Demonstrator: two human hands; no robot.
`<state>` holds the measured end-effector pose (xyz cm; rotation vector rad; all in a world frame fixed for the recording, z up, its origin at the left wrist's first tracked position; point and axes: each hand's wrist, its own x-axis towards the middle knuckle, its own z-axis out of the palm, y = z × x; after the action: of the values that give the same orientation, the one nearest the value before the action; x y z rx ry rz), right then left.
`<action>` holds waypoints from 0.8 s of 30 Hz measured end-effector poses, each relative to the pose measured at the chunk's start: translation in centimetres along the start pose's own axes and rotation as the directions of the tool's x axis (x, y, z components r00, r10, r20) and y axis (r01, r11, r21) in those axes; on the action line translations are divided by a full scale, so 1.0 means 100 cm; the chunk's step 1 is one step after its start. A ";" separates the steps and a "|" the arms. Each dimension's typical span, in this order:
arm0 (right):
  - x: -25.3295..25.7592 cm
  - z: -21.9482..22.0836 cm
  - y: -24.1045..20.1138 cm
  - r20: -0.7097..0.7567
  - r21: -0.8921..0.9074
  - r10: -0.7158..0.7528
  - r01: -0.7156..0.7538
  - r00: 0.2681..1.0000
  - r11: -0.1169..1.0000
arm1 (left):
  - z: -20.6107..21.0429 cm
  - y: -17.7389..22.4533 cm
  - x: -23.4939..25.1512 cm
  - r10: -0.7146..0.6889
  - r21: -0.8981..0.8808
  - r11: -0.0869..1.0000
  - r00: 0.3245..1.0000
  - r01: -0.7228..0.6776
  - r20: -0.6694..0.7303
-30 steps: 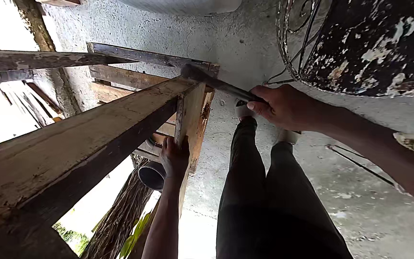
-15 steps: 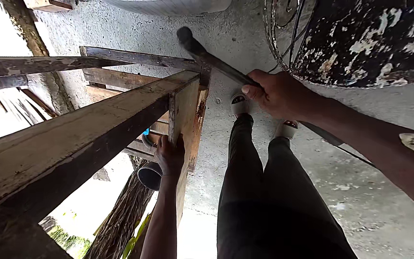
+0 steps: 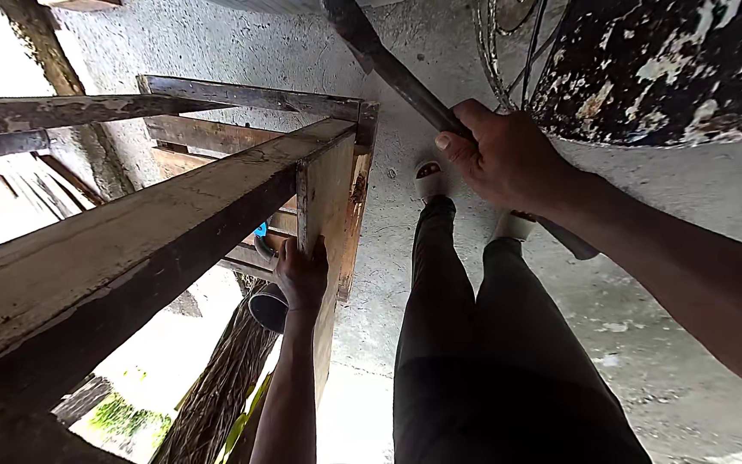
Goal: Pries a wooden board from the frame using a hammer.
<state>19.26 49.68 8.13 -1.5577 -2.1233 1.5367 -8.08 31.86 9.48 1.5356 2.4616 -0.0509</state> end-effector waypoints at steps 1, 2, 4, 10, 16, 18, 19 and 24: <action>-0.003 0.006 0.004 0.034 -0.023 -0.022 0.023 0.999 0.999 | 0.000 0.000 0.000 0.003 0.003 1.000 1.000 -0.003 -0.004; -0.006 0.013 0.009 0.078 -0.056 -0.069 0.073 0.995 0.996 | 0.001 -0.001 0.000 0.006 0.005 1.000 1.000 -0.006 -0.007; -0.010 0.025 0.017 0.157 -0.093 -0.143 0.158 0.977 0.983 | 0.002 -0.002 0.000 0.008 0.006 1.000 1.000 -0.008 -0.013; -0.043 0.032 0.028 -0.018 0.076 0.114 -0.113 0.993 0.991 | 0.003 -0.005 -0.001 0.018 0.011 1.000 0.999 -0.018 -0.027; -0.110 0.058 0.064 0.200 0.140 0.431 -0.461 0.880 0.876 | 0.002 -0.004 -0.001 0.021 0.018 1.000 1.000 -0.021 0.001; -0.133 0.072 0.070 0.239 0.123 0.416 -0.452 0.878 0.884 | 0.001 -0.004 -0.001 0.004 0.031 1.000 1.000 -0.004 0.017; -0.144 0.079 0.071 0.257 0.136 0.412 -0.455 0.874 0.880 | 0.001 -0.005 -0.002 -0.007 0.038 0.999 1.000 0.006 0.026; -0.168 0.122 0.080 0.497 0.404 0.414 -0.626 0.762 0.667 | 0.001 -0.005 -0.004 -0.119 0.076 0.991 0.991 0.114 0.066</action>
<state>25.47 28.78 3.69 -1.8382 -1.1251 2.5215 -8.35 31.24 9.38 1.3910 2.5163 -0.2125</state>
